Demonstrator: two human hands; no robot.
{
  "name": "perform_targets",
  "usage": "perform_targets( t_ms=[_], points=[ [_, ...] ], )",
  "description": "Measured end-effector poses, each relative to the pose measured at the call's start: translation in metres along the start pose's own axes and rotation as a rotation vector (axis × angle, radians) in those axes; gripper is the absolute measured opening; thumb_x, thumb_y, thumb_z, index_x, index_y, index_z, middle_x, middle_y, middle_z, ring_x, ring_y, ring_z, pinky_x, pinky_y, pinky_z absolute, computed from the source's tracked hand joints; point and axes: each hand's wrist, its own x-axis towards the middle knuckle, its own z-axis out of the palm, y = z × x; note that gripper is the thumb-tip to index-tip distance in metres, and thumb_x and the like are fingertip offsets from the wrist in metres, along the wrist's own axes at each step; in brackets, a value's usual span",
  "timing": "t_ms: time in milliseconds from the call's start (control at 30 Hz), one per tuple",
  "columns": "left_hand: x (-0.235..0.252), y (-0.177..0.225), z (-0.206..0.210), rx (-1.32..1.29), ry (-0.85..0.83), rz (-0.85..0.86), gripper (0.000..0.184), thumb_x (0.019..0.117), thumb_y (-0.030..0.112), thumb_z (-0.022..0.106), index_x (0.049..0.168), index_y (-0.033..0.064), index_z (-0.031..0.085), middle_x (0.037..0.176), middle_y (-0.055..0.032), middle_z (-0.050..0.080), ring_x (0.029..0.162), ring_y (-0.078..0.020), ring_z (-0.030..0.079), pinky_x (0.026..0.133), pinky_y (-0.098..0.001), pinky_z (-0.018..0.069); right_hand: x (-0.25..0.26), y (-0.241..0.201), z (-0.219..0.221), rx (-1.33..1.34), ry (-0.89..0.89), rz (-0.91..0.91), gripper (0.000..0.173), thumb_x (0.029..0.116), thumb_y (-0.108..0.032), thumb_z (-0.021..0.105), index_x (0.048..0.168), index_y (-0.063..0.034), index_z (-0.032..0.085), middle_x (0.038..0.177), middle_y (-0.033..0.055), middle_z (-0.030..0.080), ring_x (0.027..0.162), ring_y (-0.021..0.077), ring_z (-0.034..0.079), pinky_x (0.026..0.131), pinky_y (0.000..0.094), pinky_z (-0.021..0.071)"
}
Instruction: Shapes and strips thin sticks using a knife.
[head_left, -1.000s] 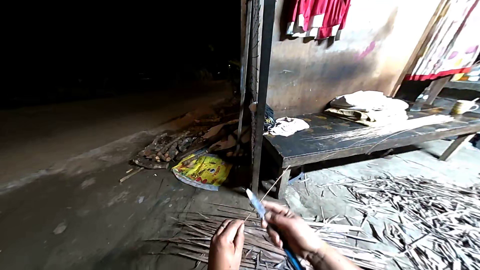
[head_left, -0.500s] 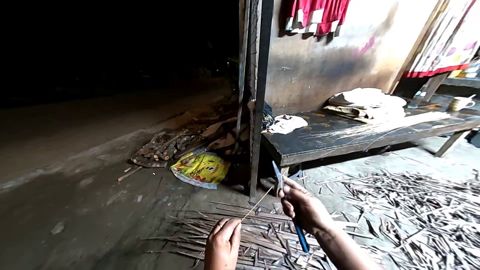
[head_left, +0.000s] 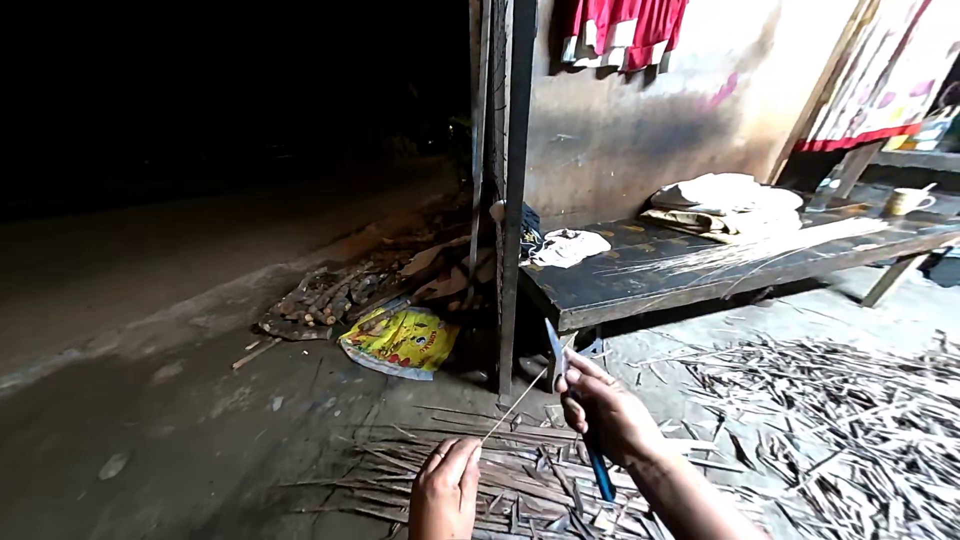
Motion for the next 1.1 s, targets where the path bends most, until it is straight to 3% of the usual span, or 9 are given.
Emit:
perform_targets(
  t_ms=[100, 267, 400, 533, 667, 767, 867, 1000, 1100],
  points=[
    [0.0, 0.001, 0.001, 0.013, -0.004, -0.016, 0.019, 0.097, 0.011, 0.063, 0.106, 0.0083, 0.079, 0.101, -0.0046, 0.077, 0.097, -0.0115, 0.073, 0.091, -0.0291, 0.0583, -0.006, 0.004, 0.007, -0.013, -0.034, -0.006, 0.049, 0.1034, -0.011, 0.044, 0.152, -0.0084, 0.042, 0.088, 0.0092, 0.067, 0.051, 0.0095, 0.056, 0.047, 0.0244, 0.0504],
    [0.0, 0.005, 0.004, 0.03, -0.024, -0.009, 0.021, 0.0999, 0.012, 0.058, 0.107, 0.0067, 0.077, 0.1, -0.0065, 0.076, 0.095, -0.0155, 0.073, 0.089, -0.0343, 0.0594, -0.029, 0.043, 0.024, -0.076, -0.289, 0.226, 0.043, 0.1035, -0.012, 0.049, 0.146, -0.0076, 0.052, 0.091, 0.0124, 0.07, 0.056, 0.012, 0.06, 0.051, 0.0273, 0.0523],
    [-0.001, 0.004, 0.0, 0.047, -0.056, -0.007, 0.023, 0.1003, 0.012, 0.056, 0.107, 0.0073, 0.077, 0.099, -0.0063, 0.076, 0.092, -0.0161, 0.073, 0.086, -0.035, 0.0595, -0.011, 0.016, 0.009, -0.071, -0.121, 0.09, 0.046, 0.1036, -0.014, 0.047, 0.15, -0.0085, 0.048, 0.089, 0.0105, 0.069, 0.053, 0.0105, 0.057, 0.049, 0.026, 0.0512],
    [-0.001, 0.003, 0.003, 0.023, -0.016, 0.023, 0.018, 0.0978, 0.013, 0.063, 0.105, 0.0059, 0.078, 0.098, -0.0057, 0.077, 0.093, -0.0128, 0.073, 0.089, -0.0292, 0.0591, 0.001, -0.005, 0.002, 0.045, 0.073, -0.016, 0.05, 0.1045, -0.009, 0.04, 0.154, -0.0097, 0.041, 0.086, 0.0091, 0.065, 0.05, 0.0091, 0.055, 0.045, 0.0233, 0.0492],
    [-0.001, 0.003, 0.007, -0.004, 0.014, 0.035, 0.017, 0.0964, 0.013, 0.065, 0.104, 0.0061, 0.078, 0.098, -0.0038, 0.077, 0.091, -0.0092, 0.073, 0.088, -0.0259, 0.0591, -0.02, 0.026, 0.017, -0.094, -0.178, 0.119, 0.046, 0.103, -0.013, 0.047, 0.149, -0.0088, 0.048, 0.089, 0.0094, 0.069, 0.054, 0.01, 0.058, 0.05, 0.0259, 0.0518],
    [-0.001, 0.002, 0.007, 0.019, 0.0, 0.024, 0.02, 0.0987, 0.014, 0.06, 0.104, 0.0059, 0.078, 0.098, -0.0043, 0.077, 0.092, -0.0113, 0.073, 0.087, -0.0294, 0.0597, -0.029, 0.047, 0.021, -0.107, -0.331, 0.241, 0.041, 0.1036, -0.014, 0.05, 0.144, -0.0089, 0.055, 0.092, 0.0116, 0.071, 0.058, 0.0117, 0.06, 0.053, 0.0275, 0.053],
    [-0.002, 0.001, 0.005, 0.065, -0.029, 0.012, 0.023, 0.1004, 0.016, 0.057, 0.107, 0.0085, 0.078, 0.098, -0.0032, 0.077, 0.091, -0.013, 0.074, 0.085, -0.0325, 0.0602, -0.016, 0.027, 0.01, -0.12, -0.211, 0.148, 0.044, 0.1031, -0.014, 0.049, 0.147, -0.0095, 0.052, 0.09, 0.0109, 0.07, 0.056, 0.0113, 0.059, 0.051, 0.0271, 0.0523],
    [-0.002, 0.003, 0.004, 0.084, -0.083, -0.006, 0.024, 0.1012, 0.016, 0.056, 0.11, 0.0085, 0.077, 0.1, -0.0051, 0.077, 0.093, -0.0169, 0.074, 0.088, -0.0369, 0.0602, 0.004, -0.002, -0.005, -0.004, 0.04, -0.01, 0.051, 0.104, -0.01, 0.04, 0.155, -0.0108, 0.038, 0.085, 0.0078, 0.066, 0.05, 0.0085, 0.055, 0.046, 0.0233, 0.0494],
    [-0.002, 0.003, 0.009, 0.052, -0.05, 0.002, 0.023, 0.1008, 0.018, 0.059, 0.112, 0.0097, 0.077, 0.1, -0.0039, 0.077, 0.092, -0.0144, 0.074, 0.086, -0.0344, 0.0609, -0.006, 0.01, 0.004, -0.067, -0.052, 0.027, 0.05, 0.1027, -0.012, 0.044, 0.152, -0.0097, 0.042, 0.086, 0.0074, 0.068, 0.051, 0.0082, 0.056, 0.047, 0.0238, 0.0505]
  ],
)
